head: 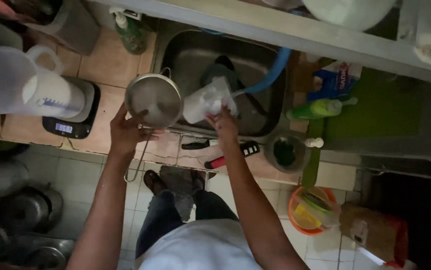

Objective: The person pours milk from a plastic pitcher into a metal container through a strainer held by hand, and then stirs the mixture in a larger bowl with a wooden spoon.

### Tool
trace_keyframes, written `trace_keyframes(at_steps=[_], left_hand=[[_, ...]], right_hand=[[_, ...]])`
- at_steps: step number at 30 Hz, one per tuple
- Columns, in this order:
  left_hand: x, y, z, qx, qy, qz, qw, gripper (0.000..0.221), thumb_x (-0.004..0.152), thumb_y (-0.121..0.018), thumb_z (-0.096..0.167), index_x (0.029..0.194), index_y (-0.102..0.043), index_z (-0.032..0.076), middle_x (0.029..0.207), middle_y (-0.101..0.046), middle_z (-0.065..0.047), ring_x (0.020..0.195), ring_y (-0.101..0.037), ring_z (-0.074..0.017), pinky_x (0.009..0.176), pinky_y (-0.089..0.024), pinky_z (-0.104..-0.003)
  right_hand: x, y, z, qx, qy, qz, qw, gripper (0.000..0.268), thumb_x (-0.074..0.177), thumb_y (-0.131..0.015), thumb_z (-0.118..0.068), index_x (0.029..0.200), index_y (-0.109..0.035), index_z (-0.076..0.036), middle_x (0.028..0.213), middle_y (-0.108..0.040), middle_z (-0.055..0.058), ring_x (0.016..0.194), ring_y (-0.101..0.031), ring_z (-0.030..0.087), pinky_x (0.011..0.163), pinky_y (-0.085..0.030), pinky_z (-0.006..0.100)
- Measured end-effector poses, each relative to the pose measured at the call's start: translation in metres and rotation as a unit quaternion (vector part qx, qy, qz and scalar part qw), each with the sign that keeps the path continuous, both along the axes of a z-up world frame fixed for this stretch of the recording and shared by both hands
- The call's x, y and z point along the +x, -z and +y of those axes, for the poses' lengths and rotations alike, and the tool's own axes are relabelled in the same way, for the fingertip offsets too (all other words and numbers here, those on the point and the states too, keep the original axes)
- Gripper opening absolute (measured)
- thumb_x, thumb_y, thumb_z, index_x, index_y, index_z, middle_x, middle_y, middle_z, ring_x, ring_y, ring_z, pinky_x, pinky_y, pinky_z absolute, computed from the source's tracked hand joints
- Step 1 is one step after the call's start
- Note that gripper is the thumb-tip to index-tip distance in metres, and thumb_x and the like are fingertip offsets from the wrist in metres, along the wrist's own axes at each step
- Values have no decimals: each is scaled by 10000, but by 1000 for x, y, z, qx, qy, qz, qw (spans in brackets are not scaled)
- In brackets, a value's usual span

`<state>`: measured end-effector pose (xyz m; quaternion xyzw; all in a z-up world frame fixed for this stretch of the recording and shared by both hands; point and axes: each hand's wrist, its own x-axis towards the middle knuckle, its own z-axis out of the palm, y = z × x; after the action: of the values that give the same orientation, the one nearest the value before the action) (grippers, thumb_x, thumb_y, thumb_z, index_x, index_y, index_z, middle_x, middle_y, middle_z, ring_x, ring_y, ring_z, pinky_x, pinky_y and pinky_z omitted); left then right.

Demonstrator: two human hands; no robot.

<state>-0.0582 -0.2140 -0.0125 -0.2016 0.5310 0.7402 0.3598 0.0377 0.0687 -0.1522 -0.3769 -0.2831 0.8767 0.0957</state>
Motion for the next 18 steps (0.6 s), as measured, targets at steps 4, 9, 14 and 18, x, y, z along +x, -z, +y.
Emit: trace_keyframes(at_steps=[4,9,14,18], left_hand=[[13,-32,14,-94,-34,100,990,516,1028,-603,100,1494,-412,214,1172,-608,-253,773,-693,-569,613,-658,-575],[20,-40,8,-102,-49,123,986,514,1032,-578,53,1489,-418,224,1178,-620,-239,774,-703,-539,622,-662,-587],[26,-42,-7,-110,-50,142,983,513,1017,-649,96,1476,-450,212,1121,-642,-316,772,-713,-529,612,-661,-564],[28,-36,-16,-97,-54,154,982,579,1035,-593,59,1557,-370,172,1231,-581,-382,843,-693,-563,663,-651,-594]], right_hand=[[-33,49,-1,-150,107,2,983,365,900,-845,-219,1040,-567,-26,753,-475,54,1083,-682,406,1000,-613,535],[-74,-2,-6,-173,124,-33,977,249,879,-821,-223,999,-652,-85,691,-442,47,777,-679,287,896,-671,454],[-73,-2,24,53,-93,-66,992,996,693,-859,-696,1370,-576,-23,1354,-584,318,1195,-631,512,1029,-566,584],[-20,-44,41,403,-141,-136,894,602,905,-793,-502,502,-508,-157,443,-505,16,390,-554,139,469,-518,241]])
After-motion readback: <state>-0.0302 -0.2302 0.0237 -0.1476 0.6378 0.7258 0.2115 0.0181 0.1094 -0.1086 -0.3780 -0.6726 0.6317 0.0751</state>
